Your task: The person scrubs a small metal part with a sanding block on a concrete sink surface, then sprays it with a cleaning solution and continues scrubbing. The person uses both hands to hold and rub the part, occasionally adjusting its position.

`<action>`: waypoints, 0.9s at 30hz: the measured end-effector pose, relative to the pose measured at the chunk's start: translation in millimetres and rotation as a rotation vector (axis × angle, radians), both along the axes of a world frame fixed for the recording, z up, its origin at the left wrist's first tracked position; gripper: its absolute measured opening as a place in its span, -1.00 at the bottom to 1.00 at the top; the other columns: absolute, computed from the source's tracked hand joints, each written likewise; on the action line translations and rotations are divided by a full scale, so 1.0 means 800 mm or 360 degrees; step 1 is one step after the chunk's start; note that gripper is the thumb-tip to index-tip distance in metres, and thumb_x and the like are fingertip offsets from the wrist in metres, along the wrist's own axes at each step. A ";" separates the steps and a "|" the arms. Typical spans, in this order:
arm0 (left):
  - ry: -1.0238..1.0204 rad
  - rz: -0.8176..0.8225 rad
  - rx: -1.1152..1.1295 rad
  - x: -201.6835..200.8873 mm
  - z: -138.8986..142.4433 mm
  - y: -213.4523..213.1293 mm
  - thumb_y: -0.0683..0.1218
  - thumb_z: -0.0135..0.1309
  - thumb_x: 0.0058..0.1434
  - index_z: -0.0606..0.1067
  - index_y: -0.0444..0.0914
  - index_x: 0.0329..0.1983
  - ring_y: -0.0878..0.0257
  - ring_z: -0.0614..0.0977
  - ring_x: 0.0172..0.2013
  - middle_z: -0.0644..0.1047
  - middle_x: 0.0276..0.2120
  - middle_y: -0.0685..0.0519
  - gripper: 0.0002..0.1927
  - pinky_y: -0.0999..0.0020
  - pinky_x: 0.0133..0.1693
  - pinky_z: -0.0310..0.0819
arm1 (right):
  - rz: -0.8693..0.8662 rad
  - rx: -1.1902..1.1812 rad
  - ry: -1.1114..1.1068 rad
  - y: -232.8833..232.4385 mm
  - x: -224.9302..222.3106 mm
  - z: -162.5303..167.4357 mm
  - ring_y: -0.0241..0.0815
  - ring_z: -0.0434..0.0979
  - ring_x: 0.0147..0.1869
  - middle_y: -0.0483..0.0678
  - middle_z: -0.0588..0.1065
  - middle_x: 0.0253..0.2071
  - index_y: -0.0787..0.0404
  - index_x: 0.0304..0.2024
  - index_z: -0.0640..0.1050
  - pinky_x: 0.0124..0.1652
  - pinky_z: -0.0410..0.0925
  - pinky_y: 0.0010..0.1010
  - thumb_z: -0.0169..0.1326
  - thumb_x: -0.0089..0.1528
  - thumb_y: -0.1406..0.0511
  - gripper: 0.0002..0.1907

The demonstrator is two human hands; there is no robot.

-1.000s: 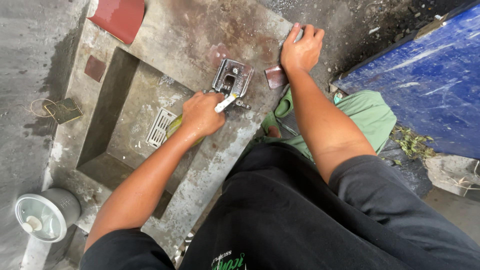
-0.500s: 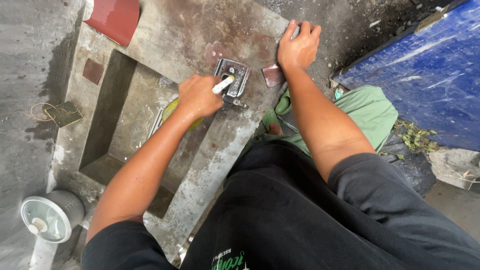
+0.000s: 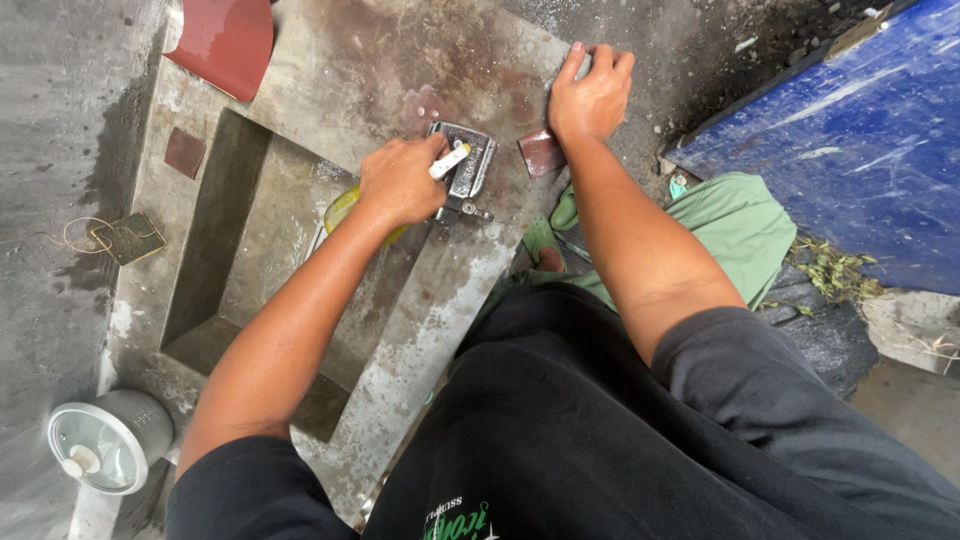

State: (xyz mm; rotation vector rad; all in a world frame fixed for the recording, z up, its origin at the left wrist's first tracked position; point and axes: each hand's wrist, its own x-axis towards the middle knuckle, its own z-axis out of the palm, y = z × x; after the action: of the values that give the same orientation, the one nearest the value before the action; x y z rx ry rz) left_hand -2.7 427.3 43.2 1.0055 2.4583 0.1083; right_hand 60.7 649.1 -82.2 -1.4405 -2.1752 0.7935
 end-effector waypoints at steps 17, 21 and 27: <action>-0.0151 0.0221 -0.0306 -0.033 0.017 -0.022 0.00 0.10 0.13 0.65 -0.02 -0.09 -0.14 0.63 -0.07 0.64 -0.17 -0.12 -0.72 -0.01 -0.02 0.47 | -0.0007 0.0039 0.0036 0.002 -0.002 -0.002 0.17 0.48 0.09 0.06 0.43 -0.01 0.13 -0.16 0.58 0.00 0.38 0.00 0.04 0.31 0.03 -0.67; -0.0225 0.0215 -0.0179 -0.029 0.023 -0.038 -0.04 0.06 0.11 0.63 -0.03 -0.11 -0.11 0.63 -0.07 0.66 -0.21 -0.06 -0.72 -0.01 -0.05 0.47 | 0.0000 0.0040 0.0028 0.002 -0.002 -0.003 0.18 0.49 0.08 0.06 0.44 -0.02 0.13 -0.17 0.58 -0.01 0.37 0.01 0.05 0.31 0.03 -0.67; -0.0207 0.0319 -0.0071 -0.021 0.022 -0.059 0.01 0.10 0.13 0.64 0.01 -0.08 -0.15 0.62 -0.11 0.64 -0.22 -0.10 -0.71 -0.03 -0.08 0.46 | 0.0020 0.0135 -0.0029 0.002 -0.003 -0.001 0.23 0.49 0.05 0.12 0.44 -0.03 0.15 -0.16 0.58 -0.01 0.37 0.02 0.05 0.32 0.03 -0.65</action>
State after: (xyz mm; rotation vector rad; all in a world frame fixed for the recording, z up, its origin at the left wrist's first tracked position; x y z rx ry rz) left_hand -19.6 380.1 60.6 0.7081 2.4243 0.1781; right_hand 58.1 650.5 -83.2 -1.3985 -2.2061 0.6866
